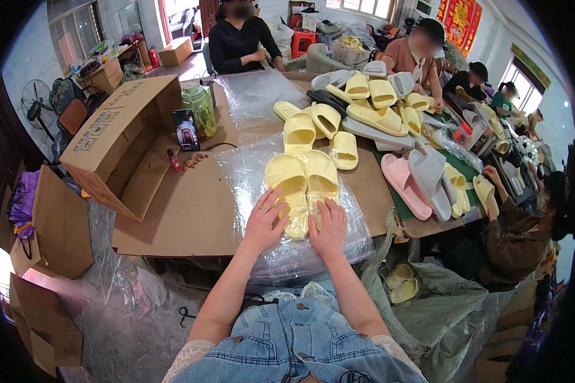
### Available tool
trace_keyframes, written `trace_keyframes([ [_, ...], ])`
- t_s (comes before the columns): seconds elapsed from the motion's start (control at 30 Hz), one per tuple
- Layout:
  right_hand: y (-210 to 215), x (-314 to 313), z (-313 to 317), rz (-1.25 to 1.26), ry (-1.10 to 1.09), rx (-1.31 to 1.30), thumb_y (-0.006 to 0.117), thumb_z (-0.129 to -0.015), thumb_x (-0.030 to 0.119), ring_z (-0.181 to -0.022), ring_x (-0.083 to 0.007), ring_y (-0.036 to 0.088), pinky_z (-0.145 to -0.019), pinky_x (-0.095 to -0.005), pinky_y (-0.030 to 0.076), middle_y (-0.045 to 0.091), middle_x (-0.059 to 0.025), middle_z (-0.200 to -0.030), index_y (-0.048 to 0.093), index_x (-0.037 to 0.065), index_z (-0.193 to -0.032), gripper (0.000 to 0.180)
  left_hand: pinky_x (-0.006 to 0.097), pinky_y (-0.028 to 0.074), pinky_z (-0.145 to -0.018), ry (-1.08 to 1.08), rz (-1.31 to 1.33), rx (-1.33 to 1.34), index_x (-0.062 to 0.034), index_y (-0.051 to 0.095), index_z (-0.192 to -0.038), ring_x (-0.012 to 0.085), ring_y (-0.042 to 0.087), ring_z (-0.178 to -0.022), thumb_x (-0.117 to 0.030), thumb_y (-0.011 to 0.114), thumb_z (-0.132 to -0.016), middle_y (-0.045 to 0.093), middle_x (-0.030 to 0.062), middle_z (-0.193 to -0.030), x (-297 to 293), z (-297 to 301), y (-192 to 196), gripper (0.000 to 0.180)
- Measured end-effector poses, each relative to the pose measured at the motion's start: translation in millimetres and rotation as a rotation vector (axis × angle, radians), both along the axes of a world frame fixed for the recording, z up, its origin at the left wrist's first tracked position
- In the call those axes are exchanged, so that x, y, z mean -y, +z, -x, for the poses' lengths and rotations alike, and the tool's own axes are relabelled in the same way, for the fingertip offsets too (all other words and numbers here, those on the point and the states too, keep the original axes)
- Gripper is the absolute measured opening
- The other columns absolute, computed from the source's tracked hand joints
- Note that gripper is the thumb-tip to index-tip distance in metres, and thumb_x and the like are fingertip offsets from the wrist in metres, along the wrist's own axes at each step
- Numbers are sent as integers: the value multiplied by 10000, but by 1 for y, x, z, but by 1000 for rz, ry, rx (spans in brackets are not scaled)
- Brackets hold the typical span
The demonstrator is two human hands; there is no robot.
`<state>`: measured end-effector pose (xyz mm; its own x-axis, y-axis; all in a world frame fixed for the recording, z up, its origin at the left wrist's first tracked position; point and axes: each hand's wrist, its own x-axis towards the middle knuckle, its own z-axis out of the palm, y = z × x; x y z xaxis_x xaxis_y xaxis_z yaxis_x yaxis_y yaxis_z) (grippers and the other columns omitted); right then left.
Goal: The person wraps pairs of slippers in clear plastic bags at a workbench. They pick up pairs of yellow, white, and pink slippers, place them into plastic bags, and seal the bags. The wrapped slippers are then placed into a large green sack on the floor.
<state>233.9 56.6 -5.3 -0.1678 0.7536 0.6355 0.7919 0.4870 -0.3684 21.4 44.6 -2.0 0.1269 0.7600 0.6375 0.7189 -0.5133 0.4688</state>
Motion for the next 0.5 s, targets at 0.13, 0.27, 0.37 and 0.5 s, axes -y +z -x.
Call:
trace_keyframes([
  [0.13,0,0,0,3,-5,3,659,-913,278,-1254,-394,528,-1137,-528,347,571,-211,-1321,604,0,-1255,445,456,402,-1155,3,11,-10,-82,712,-1130,374,457,-1412,-193,740,-850,529,149,-1491,1,0,1,303],
  [0.27,1,1,1,2,-7,1,659,-913,277,-1254,-391,528,-1135,-528,350,573,-207,-1317,604,3,-1255,442,456,401,-1156,7,14,-9,-81,712,-1129,375,455,-1412,-198,739,-851,530,153,-1489,1,0,-1,302],
  [0.37,2,1,1,-5,4,-10,660,-913,275,-1257,-388,526,-1133,-528,351,574,-204,-1316,605,3,-1255,440,458,401,-1156,13,12,-14,-81,712,-1131,375,456,-1411,-197,741,-851,532,156,-1485,0,1,0,305],
  [0.5,3,2,1,-5,-6,-4,658,-915,275,-1259,-388,526,-1139,-526,348,578,-203,-1312,607,3,-1254,437,462,404,-1152,8,24,-7,-81,721,-1139,373,455,-1416,-184,748,-849,537,151,-1487,1,0,2,308],
])
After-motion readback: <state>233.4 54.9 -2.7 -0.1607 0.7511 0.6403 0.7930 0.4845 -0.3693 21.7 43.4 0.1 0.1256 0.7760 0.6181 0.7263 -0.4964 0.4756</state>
